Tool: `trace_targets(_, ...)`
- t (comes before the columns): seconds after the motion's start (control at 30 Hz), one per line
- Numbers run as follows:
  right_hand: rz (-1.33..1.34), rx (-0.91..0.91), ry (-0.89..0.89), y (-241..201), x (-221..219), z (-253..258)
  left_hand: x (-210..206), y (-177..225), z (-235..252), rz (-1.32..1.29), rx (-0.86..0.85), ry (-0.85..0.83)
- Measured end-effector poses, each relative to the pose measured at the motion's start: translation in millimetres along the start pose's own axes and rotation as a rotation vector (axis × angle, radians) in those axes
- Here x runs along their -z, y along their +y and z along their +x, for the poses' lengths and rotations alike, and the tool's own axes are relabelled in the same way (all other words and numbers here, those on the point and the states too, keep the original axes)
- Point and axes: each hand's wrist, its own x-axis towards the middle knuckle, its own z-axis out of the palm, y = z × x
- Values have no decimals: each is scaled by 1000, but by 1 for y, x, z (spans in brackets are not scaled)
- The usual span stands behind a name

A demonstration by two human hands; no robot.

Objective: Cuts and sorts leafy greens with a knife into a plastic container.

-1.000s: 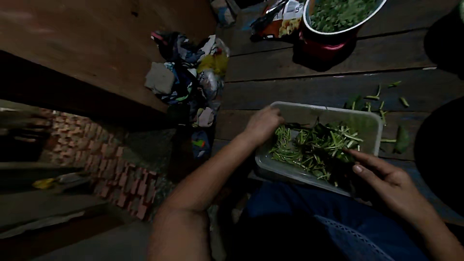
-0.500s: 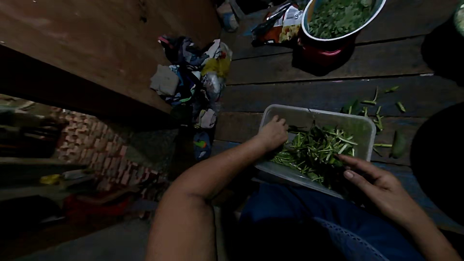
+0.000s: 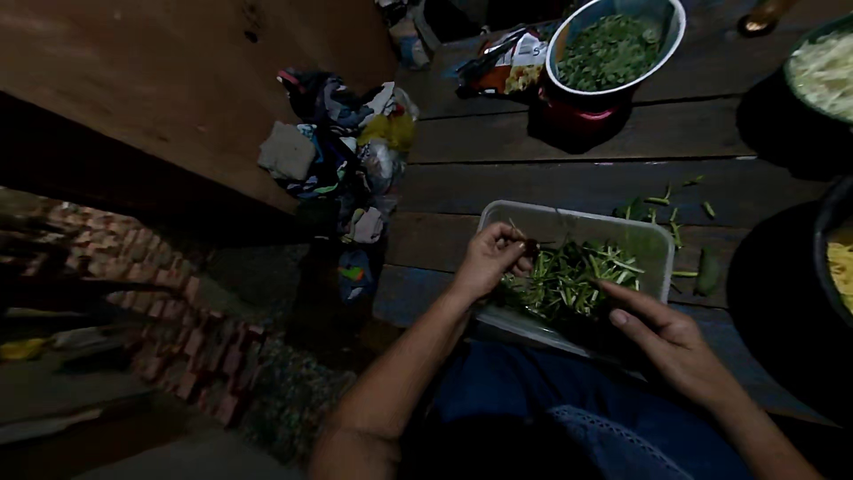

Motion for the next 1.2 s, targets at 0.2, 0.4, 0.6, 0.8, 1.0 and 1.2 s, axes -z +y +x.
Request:
trace_targets(0.2,-10,80,-155,-1,-24,21,-24,1,-22,-666,329,111)
trace_targets(0.4,-68,111,-187,3,-27,20,-28,-4,-31,-749,341,75)
trace_targets(0.6,-120,88,-178,2,-24,18,-33,-7,-32,-619,283,40)
trace_targets(0.8,-109,115,-245,0,-22,13,-32,-10,-32,-715,303,88)
trace_targets(1.0,-89,161,-260,2,-23,15,-29,-10,-34,-720,297,50)
trace_targets(1.2,-97,137,-265,3,-24,16,-30,-12,-36,-729,262,88)
